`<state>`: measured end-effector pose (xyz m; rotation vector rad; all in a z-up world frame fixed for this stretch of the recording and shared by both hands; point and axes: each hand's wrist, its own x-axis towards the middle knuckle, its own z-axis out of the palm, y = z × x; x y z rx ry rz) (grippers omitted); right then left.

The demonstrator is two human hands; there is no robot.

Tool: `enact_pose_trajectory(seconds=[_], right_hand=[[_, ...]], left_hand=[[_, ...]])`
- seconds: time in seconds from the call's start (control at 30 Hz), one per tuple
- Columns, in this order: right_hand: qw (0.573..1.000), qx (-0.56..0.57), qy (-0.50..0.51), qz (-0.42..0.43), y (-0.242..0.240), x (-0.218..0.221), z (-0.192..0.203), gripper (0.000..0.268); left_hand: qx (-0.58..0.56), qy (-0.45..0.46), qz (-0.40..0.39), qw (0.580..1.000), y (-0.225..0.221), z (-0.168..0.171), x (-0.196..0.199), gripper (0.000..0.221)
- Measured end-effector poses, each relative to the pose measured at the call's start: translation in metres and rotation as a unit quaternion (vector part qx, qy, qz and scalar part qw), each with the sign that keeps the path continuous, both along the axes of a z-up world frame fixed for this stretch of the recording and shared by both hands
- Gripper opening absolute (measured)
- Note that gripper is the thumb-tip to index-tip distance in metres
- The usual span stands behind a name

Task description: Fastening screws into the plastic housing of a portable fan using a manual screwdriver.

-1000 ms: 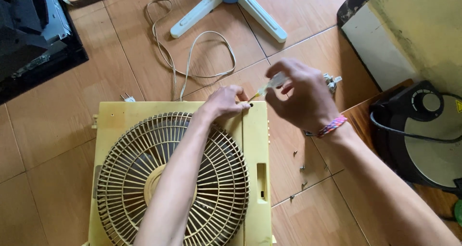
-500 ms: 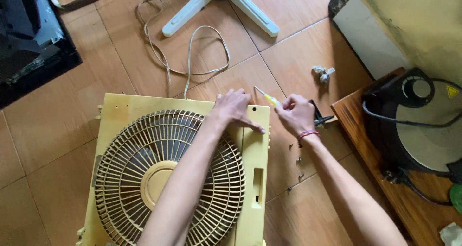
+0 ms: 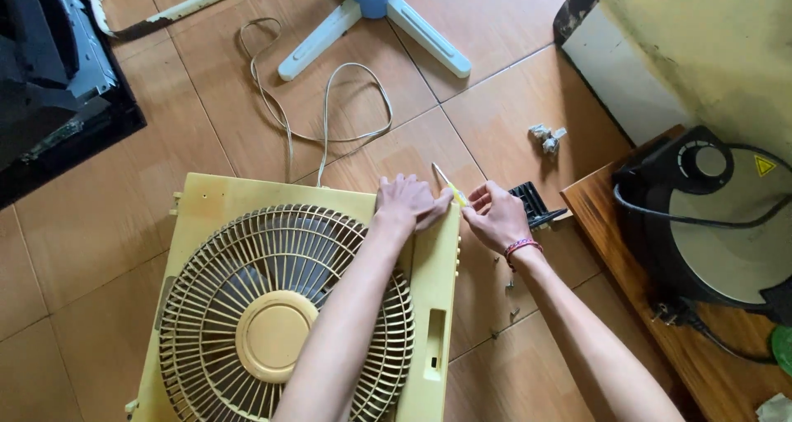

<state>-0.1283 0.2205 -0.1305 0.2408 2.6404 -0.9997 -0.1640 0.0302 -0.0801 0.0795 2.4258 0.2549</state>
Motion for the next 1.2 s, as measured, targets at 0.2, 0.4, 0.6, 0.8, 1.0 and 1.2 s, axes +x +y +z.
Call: enact_pose_trajectory(seconds=[0.2, 0.4, 0.6, 0.8, 1.0, 1.2], right_hand=[[0.999, -0.010, -0.019, 0.028, 0.008, 0.003, -0.017, 0.028], [0.998, 0.001, -0.050, 0.046, 0.008, 0.001, -0.012, 0.036], [0.953, -0.227, -0.169, -0.106, -0.002, -0.005, -0.025, 0.030], [0.904, -0.357, -0.184, -0.145, -0.040, 0.001, 0.022, 0.060], [0.939, -0.302, -0.130, -0.099, -0.059, 0.006, 0.018, 0.049], [0.934, -0.336, -0.077, -0.099, -0.072, -0.004, 0.013, 0.049]], left_hand=[[-0.049, -0.053, 0.014, 0.997, -0.011, -0.004, -0.017, 0.053], [0.022, 0.018, 0.140, 0.990, -0.029, -0.004, -0.006, 0.053], [0.036, 0.050, 0.151, 0.987, -0.042, 0.016, 0.003, 0.051], [0.018, 0.057, 0.117, 0.991, -0.038, 0.022, 0.009, 0.047], [0.040, 0.049, 0.120, 0.991, -0.053, 0.012, 0.005, 0.055], [0.028, -0.015, 0.018, 0.999, -0.072, 0.034, -0.004, 0.072]])
